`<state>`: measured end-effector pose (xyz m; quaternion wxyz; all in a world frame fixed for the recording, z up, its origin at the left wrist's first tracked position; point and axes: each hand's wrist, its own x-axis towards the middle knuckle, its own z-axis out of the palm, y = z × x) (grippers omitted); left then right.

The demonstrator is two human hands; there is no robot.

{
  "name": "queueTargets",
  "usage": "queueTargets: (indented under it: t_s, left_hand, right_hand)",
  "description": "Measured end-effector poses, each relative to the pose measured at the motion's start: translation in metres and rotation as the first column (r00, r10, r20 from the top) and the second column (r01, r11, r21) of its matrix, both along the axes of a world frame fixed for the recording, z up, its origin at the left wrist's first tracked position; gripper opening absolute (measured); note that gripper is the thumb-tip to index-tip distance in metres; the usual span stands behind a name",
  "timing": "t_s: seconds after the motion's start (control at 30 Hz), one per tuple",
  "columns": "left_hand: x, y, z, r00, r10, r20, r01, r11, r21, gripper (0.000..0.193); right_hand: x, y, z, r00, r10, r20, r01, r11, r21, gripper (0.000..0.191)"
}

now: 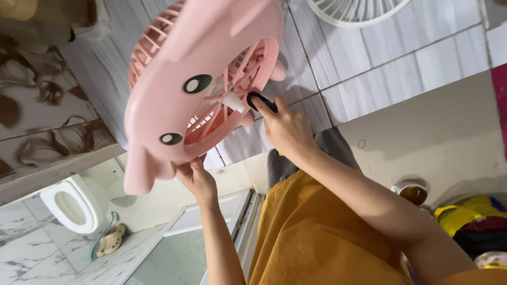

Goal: The person sits on the floor with a pink rabbit-shaped desk fan on their lap, wipes the fan with a yellow cloth, removes the front grille, unscrews the blade cap and takes off the blades and rear grille, then wipes the parts and begins fitting the blades and grille back on.

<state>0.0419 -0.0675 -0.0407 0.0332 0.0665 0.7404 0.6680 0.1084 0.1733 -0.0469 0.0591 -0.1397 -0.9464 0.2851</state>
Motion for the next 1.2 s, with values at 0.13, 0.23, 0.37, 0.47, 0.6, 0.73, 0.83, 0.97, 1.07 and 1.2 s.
queueTargets:
  t_s: [0.13, 0.23, 0.37, 0.47, 0.6, 0.73, 0.83, 0.97, 1.07, 1.2]
  left_hand:
    - [0.007, -0.01, 0.014, 1.0, -0.012, 0.005, 0.011, 0.998, 0.069, 0.071]
    - [0.008, -0.014, 0.026, 1.0, -0.007, 0.006, 0.007, 0.992, 0.129, 0.065]
    - [0.012, -0.023, 0.036, 1.0, -0.01, -0.008, 0.011, 0.988, 0.152, 0.059]
    - [0.011, -0.034, 0.04, 1.0, -0.004, -0.018, 0.007, 0.991, 0.134, 0.05]
    - [0.007, -0.048, 0.047, 1.0, -0.004, 0.014, 0.002, 0.989, 0.145, 0.039]
    - [0.004, -0.057, 0.055, 1.0, -0.013, 0.007, 0.011, 0.985, 0.175, 0.025]
    - [0.003, -0.064, 0.062, 1.0, -0.014, 0.027, 0.011, 0.993, 0.115, 0.017]
    - [-0.001, -0.069, 0.071, 0.994, 0.027, 0.105, -0.036, 0.996, 0.078, 0.018]
    - [-0.004, -0.071, 0.08, 0.993, 0.022, 0.117, -0.036, 0.992, 0.118, 0.021]
    - [0.0, -0.064, 0.09, 0.992, 0.057, 0.11, -0.074, 0.984, 0.159, 0.036]
  right_hand:
    - [0.007, -0.03, 0.023, 0.995, -0.033, 0.097, 0.06, 0.955, -0.292, 0.058]
    - [0.016, -0.064, 0.038, 0.991, -0.053, -0.121, 0.011, 0.946, -0.325, 0.057]
    - [0.026, -0.081, 0.046, 0.986, 0.005, -0.165, -0.073, 0.909, -0.41, 0.057]
    - [0.023, -0.065, 0.048, 0.993, 0.097, -0.07, -0.111, 0.964, -0.242, 0.054]
    - [0.011, -0.033, 0.061, 0.995, 0.057, 0.088, -0.068, 0.99, 0.126, 0.06]
    - [0.005, -0.027, 0.085, 0.999, -0.024, 0.037, 0.014, 0.971, 0.239, 0.068]
    - [-0.001, -0.052, 0.092, 0.992, -0.046, 0.116, 0.028, 0.988, 0.154, 0.071]
    - [-0.004, -0.101, 0.086, 0.999, 0.018, 0.043, -0.013, 0.993, -0.117, 0.065]
    - [-0.002, -0.112, 0.081, 0.994, 0.075, 0.078, -0.003, 0.742, -0.67, 0.058]
    - [0.009, -0.086, 0.082, 0.968, 0.078, 0.239, 0.231, 0.098, -0.968, 0.054]
